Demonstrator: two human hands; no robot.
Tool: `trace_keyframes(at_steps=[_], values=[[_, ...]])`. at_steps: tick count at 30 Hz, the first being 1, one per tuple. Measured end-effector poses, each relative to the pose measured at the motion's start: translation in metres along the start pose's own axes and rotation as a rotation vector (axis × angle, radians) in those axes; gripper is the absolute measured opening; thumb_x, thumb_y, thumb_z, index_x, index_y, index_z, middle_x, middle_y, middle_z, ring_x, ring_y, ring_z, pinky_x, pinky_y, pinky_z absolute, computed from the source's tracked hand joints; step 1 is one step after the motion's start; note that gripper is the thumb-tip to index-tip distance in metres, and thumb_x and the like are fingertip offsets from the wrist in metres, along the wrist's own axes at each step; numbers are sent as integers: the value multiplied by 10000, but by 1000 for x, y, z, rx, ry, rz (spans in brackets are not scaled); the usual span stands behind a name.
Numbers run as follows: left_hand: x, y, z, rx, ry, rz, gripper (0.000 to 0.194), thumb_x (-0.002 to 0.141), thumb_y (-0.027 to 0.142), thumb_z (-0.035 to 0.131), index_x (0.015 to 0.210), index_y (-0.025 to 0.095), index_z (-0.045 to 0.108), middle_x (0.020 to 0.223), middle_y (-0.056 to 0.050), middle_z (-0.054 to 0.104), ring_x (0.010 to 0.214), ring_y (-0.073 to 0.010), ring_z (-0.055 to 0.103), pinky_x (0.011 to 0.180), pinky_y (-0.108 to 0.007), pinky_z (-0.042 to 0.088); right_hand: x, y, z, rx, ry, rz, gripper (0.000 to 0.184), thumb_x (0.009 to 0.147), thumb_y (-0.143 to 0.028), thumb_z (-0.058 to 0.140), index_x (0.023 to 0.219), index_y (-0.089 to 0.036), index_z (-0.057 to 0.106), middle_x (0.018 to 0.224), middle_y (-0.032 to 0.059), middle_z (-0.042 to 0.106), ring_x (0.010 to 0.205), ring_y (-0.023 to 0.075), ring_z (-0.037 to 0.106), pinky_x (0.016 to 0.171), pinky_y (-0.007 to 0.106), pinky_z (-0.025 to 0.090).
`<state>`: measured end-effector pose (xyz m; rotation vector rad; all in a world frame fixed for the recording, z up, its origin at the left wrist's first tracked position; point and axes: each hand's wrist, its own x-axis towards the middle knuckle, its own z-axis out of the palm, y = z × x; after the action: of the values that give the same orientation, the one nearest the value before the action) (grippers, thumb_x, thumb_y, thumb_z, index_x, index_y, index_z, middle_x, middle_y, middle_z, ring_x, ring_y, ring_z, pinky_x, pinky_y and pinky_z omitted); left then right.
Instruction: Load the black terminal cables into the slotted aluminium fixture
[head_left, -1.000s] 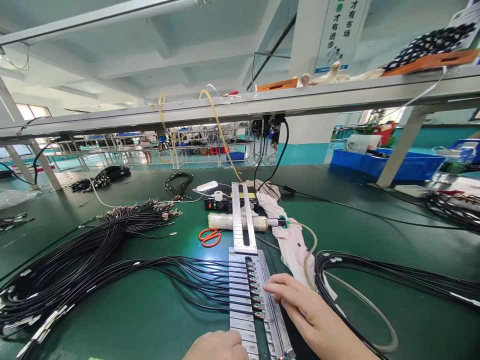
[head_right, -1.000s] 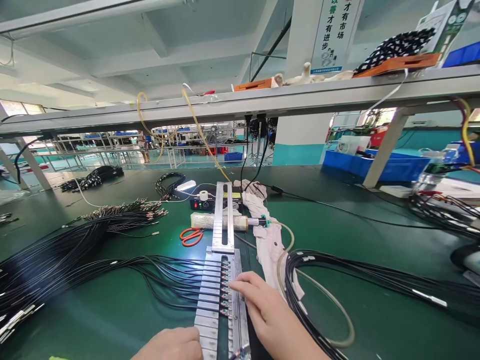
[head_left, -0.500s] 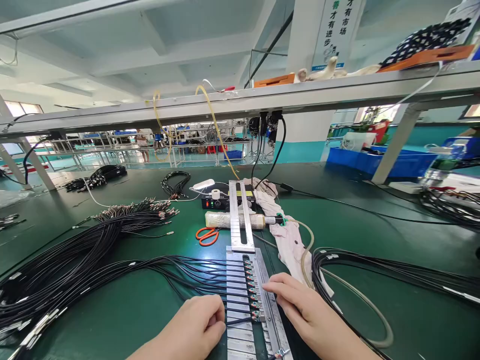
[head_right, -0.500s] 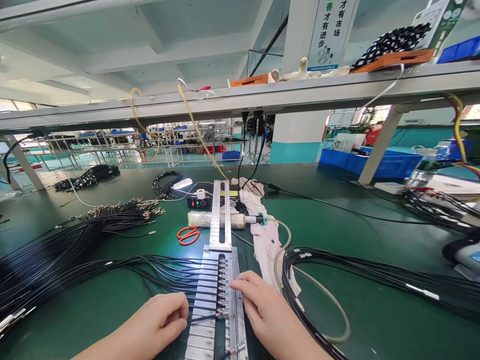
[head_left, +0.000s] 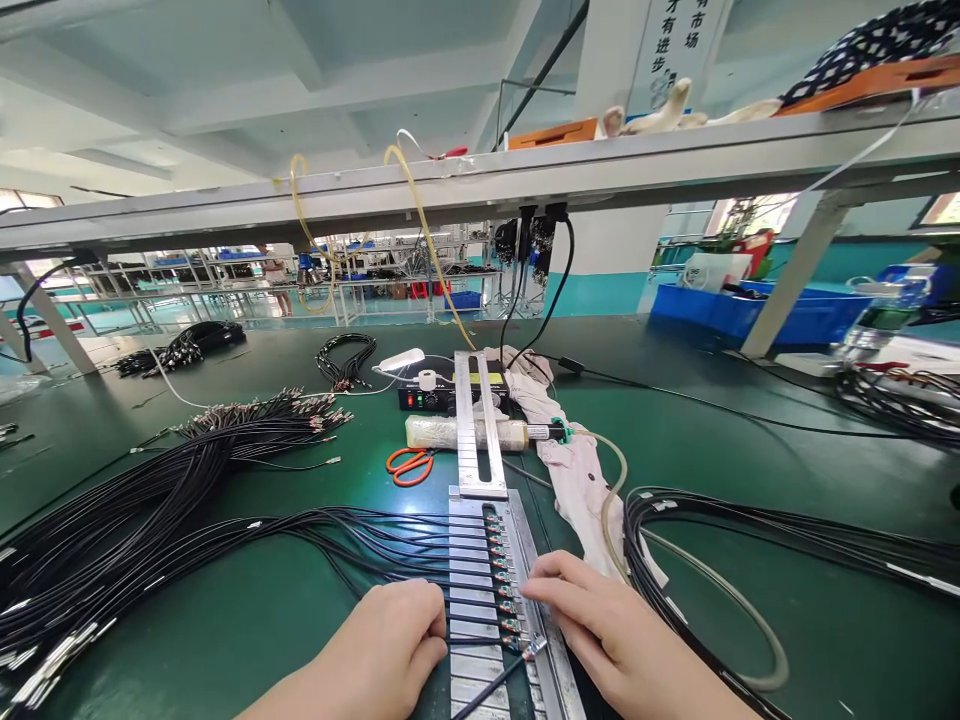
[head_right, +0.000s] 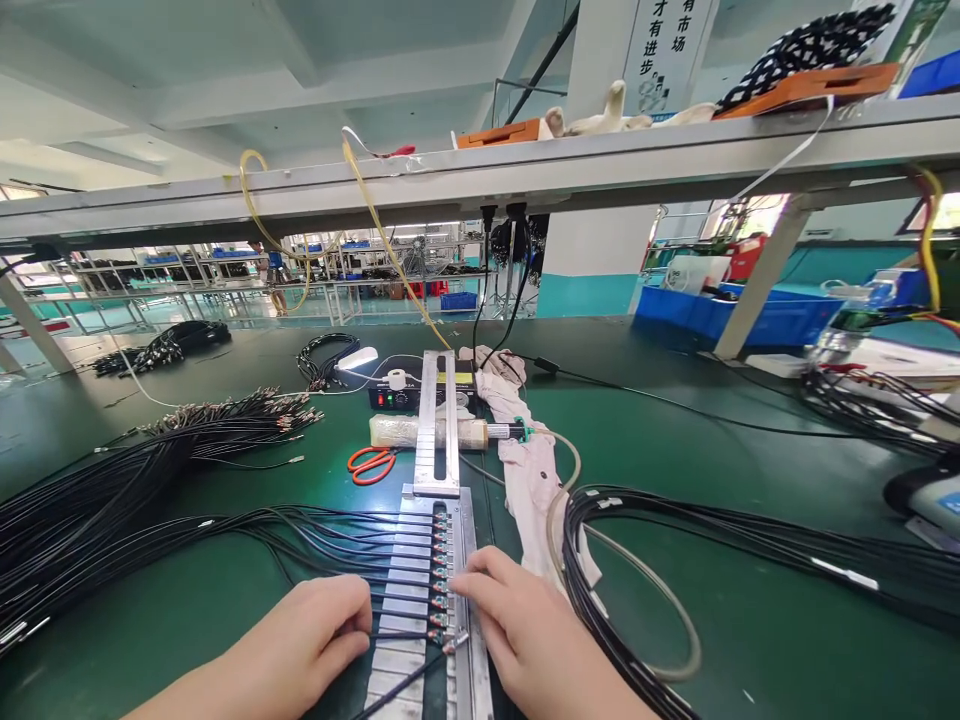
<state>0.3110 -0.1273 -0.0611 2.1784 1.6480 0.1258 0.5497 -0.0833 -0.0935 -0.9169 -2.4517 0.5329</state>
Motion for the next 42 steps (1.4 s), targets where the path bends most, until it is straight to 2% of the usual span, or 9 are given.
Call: trace_keyframes(at_steps=[3, 6, 12, 16, 24, 29, 32, 36, 42], values=[[0, -4, 4, 20, 50, 44, 169, 796, 53, 539, 732, 194, 471, 831, 8, 650, 759, -150, 594, 654, -218, 418, -2, -5, -2, -47, -42, -22, 373, 870, -27, 313, 943, -187, 642, 1036, 93, 568, 952, 227, 573, 810, 371, 492], [0, -11, 9, 59, 134, 130, 199, 761, 38, 536, 713, 198, 428, 780, 23, 623, 687, -123, 572, 596, -192, 403, -2, -14, -7, -66, -96, -26, 319, 809, 29, 340, 787, -175, 585, 905, 64, 580, 885, 217, 558, 747, 327, 469], [7, -27, 28, 262, 420, 527, 186, 721, 40, 501, 722, 203, 413, 745, -3, 597, 619, -136, 495, 529, -238, 351, -5, -26, -12, -25, -200, 41, 272, 696, 89, 430, 626, -173, 455, 729, -15, 571, 719, 143, 544, 634, 223, 402], [9, -30, 31, 352, 551, 675, 168, 741, 59, 483, 704, 200, 399, 687, -8, 551, 569, -146, 397, 510, -277, 298, -6, -26, -10, -13, -204, 85, 278, 708, 92, 442, 636, -175, 468, 746, -21, 581, 732, 137, 555, 647, 214, 400], [11, -17, 20, 420, 664, 740, 205, 639, 28, 518, 672, 187, 393, 656, 27, 508, 555, -120, 377, 496, -255, 297, -5, -26, -8, -70, -209, 78, 218, 792, -37, 467, 715, -209, 575, 767, 16, 570, 740, 176, 551, 660, 245, 421], [14, -18, 25, 421, 685, 738, 186, 616, 46, 538, 667, 182, 420, 657, 26, 510, 556, -119, 385, 496, -253, 315, -4, -23, 9, -282, -64, -39, 125, 876, -197, 516, 839, -224, 632, 781, 44, 540, 758, 206, 516, 654, 269, 426], [16, -21, 30, 415, 728, 741, 161, 714, 44, 494, 653, 178, 428, 637, 15, 489, 545, -123, 371, 484, -260, 295, -4, -18, 19, -356, -7, -149, 119, 905, -224, 517, 897, -225, 636, 791, 47, 528, 745, 203, 494, 624, 268, 415], [17, -23, 32, 417, 786, 740, 300, 930, 87, 348, 670, 166, 476, 650, -8, 488, 552, -134, 368, 491, -272, 276, -2, -11, 23, -360, 34, -272, 106, 919, -207, 536, 970, -234, 625, 842, 42, 545, 731, 196, 475, 578, 265, 393], [15, -29, 33, 415, 938, 800, 352, 1010, 139, 300, 816, 140, 594, 617, -1, 447, 572, -154, 333, 515, -309, 206, 3, -2, 28, -332, 33, -264, 177, 830, -88, 577, 911, -241, 614, 847, 24, 563, 714, 207, 466, 532, 279, 366]])
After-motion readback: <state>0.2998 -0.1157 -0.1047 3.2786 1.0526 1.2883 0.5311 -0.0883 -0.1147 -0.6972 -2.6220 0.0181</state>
